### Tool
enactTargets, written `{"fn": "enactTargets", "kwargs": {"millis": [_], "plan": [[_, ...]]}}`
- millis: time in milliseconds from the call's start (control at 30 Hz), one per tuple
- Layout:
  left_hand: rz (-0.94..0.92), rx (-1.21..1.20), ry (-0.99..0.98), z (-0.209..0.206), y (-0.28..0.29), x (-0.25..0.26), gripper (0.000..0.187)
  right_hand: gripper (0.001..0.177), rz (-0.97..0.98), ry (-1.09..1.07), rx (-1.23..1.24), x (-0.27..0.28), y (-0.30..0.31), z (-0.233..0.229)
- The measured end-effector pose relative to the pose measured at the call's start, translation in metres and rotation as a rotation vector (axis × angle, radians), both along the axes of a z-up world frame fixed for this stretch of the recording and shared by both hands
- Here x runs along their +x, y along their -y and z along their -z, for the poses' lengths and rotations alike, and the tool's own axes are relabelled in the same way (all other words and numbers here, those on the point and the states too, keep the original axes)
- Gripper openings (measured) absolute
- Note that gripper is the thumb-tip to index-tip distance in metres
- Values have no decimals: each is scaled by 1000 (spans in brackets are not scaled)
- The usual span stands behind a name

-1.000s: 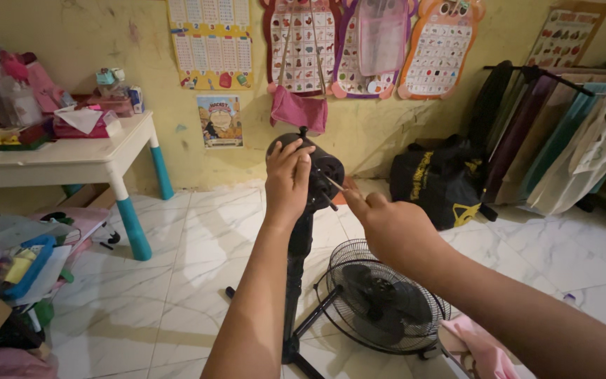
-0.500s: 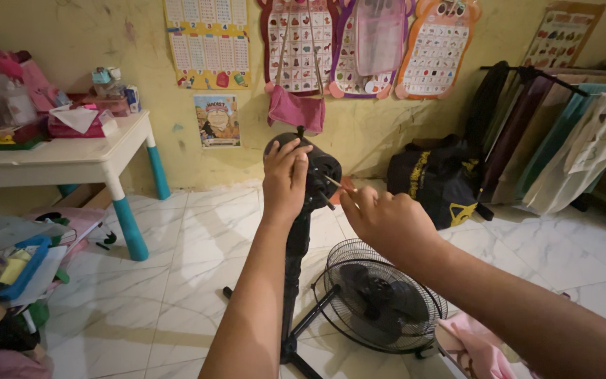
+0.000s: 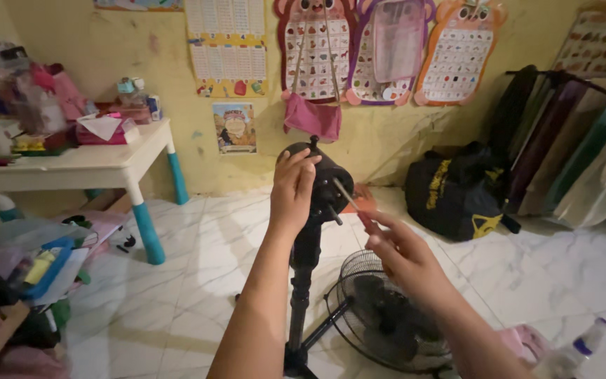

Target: The person disassembles a black standing electric fan by removing the front grille, fan blades, and rear grille, then uses a screwdriver on the motor housing. The video ends before reassembly is shown.

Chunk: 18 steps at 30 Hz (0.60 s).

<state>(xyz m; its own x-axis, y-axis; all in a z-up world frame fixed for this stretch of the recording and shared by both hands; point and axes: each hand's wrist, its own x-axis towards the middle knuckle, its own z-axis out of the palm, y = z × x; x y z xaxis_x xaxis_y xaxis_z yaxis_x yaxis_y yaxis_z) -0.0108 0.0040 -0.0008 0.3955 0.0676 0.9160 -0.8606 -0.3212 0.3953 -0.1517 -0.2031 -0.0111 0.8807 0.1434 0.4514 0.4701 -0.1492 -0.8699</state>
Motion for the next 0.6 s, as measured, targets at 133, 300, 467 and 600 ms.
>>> {"fn": "enactTargets", "kwargs": {"millis": [133, 300, 467, 600], "plan": [[9, -7, -2, 0, 0, -5, 33, 32, -23, -138, 368, 2, 9, 43], [42, -14, -2, -4, -1, -12, 32, 25, -67, -83, 469, 34, 6, 69], [134, -8, -26, -10, -3, -13, 33, 26, -59, -52, 501, 71, -6, 81], [153, 6, -36, -11, -5, -14, 34, 28, -60, 29, 444, 77, -9, 102]]}}
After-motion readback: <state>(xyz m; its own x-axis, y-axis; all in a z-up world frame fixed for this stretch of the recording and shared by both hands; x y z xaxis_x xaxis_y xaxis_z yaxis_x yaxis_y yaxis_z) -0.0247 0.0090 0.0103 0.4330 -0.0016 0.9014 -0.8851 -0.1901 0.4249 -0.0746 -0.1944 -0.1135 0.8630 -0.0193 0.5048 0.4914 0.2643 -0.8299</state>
